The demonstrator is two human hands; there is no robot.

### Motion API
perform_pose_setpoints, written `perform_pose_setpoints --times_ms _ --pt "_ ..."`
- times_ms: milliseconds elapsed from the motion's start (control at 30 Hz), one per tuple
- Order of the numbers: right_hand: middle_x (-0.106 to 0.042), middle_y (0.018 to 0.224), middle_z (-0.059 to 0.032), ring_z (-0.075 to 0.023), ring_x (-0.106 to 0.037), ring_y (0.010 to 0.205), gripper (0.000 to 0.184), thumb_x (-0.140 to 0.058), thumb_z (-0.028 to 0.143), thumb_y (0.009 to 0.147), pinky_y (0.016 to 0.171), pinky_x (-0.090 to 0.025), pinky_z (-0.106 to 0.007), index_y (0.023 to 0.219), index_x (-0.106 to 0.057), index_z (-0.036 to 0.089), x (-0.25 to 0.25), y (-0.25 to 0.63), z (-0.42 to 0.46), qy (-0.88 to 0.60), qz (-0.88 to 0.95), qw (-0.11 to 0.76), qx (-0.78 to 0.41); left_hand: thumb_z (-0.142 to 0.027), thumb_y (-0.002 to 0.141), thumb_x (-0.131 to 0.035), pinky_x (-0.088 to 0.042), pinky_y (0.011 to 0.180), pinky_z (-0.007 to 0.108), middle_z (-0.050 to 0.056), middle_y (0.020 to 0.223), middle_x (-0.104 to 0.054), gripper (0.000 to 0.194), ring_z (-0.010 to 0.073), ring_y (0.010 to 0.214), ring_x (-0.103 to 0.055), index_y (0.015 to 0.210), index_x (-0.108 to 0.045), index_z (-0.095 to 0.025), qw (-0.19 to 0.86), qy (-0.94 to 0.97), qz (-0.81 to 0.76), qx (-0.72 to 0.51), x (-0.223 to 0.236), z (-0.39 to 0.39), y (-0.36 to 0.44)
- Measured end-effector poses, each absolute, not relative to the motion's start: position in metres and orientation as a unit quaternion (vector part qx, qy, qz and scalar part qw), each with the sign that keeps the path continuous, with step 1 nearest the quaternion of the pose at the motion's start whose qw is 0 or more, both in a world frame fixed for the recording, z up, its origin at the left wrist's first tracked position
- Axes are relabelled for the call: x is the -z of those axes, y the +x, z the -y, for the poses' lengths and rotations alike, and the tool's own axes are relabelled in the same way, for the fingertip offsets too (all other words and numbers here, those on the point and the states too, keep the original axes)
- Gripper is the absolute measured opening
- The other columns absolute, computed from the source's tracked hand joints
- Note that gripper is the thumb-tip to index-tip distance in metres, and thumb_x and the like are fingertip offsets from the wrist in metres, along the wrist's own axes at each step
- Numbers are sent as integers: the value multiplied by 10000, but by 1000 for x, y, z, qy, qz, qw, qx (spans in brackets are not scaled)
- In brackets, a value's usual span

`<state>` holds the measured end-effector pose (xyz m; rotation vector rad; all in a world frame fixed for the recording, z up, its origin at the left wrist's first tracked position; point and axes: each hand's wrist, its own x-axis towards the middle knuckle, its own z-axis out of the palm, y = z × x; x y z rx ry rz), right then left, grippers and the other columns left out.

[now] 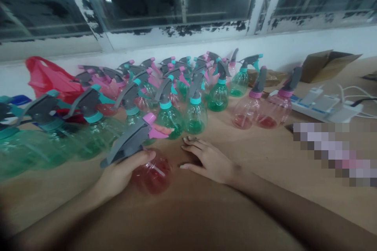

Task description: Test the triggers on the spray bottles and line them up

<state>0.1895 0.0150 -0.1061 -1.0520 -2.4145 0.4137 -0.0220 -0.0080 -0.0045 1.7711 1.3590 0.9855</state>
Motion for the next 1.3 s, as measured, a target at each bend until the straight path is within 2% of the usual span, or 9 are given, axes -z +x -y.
perform_pose_setpoints --times_ms 267,367,467,567,700,867,1067,1200,1300 --pt "-458 1328 -111 -222 -345 1270 536 -452 506 838 1046 -302 -436 1255 -460 170 106 189 -14 -383 884 231 -136 -287 713 -567 -414 518 270 -63 536 -447 131 139 519 -484 645 -468 -234 340 692 -507 -384 6 8 -21" --pt "-458 1326 -109 -214 -327 1279 537 -455 505 837 1048 -296 -424 1255 -457 168 107 189 -14 -380 885 235 -132 -294 696 -590 -437 526 281 -50 541 -509 122 156 541 -531 628 -511 -231 335 679 -525 -388 9 8 -21" --pt "-469 1314 -102 -207 -359 1258 534 -470 503 830 1038 -309 -413 1255 -451 180 105 188 -12 -380 879 247 -145 -298 704 -600 -483 648 307 -24 652 -612 58 182 667 -596 691 -593 -242 336 673 -516 -410 11 8 -19" --pt "-511 1268 -91 -211 -435 1195 576 -532 529 779 1006 -347 -411 1249 -448 206 93 185 -6 -380 867 273 -171 -283 748 -567 -486 750 328 -14 755 -643 82 189 762 -611 809 -613 -253 351 675 -495 -420 12 9 -14" --pt "-552 1196 -80 -239 -512 1093 666 -614 571 681 927 -408 -423 1233 -443 241 69 181 13 -372 851 304 -213 -239 783 -537 -463 819 316 -19 890 -632 266 172 846 -599 1043 -557 -291 346 693 -467 -426 11 9 0" --pt "-528 1188 -94 -262 -514 1058 812 -659 600 599 895 -420 -425 1263 -376 228 53 185 37 -412 819 322 -238 -213 807 -514 -471 782 315 -24 833 -610 265 160 798 -596 1063 -531 -277 351 705 -437 -435 14 10 28" --pt "-553 1092 -95 -253 -526 974 732 -663 572 623 801 -464 -403 1197 -392 207 60 203 51 -465 778 359 -221 -228 797 -532 -492 772 348 9 880 -612 259 182 834 -612 1055 -524 -251 368 711 -422 -425 26 10 68" --pt "-550 1069 -100 -248 -524 955 597 -621 517 697 786 -469 -408 1151 -399 199 66 215 56 -497 752 382 -204 -213 793 -536 -474 855 385 51 1069 -583 336 215 995 -578 1120 -468 -247 377 726 -390 -422 27 11 91" --pt "-557 1031 -99 -250 -532 924 480 -589 477 734 769 -473 -422 1093 -434 199 68 223 57 -515 749 381 -169 -246 781 -571 -478 851 391 64 1146 -546 418 233 1031 -557 1176 -432 -258 380 739 -373 -413 23 12 101"
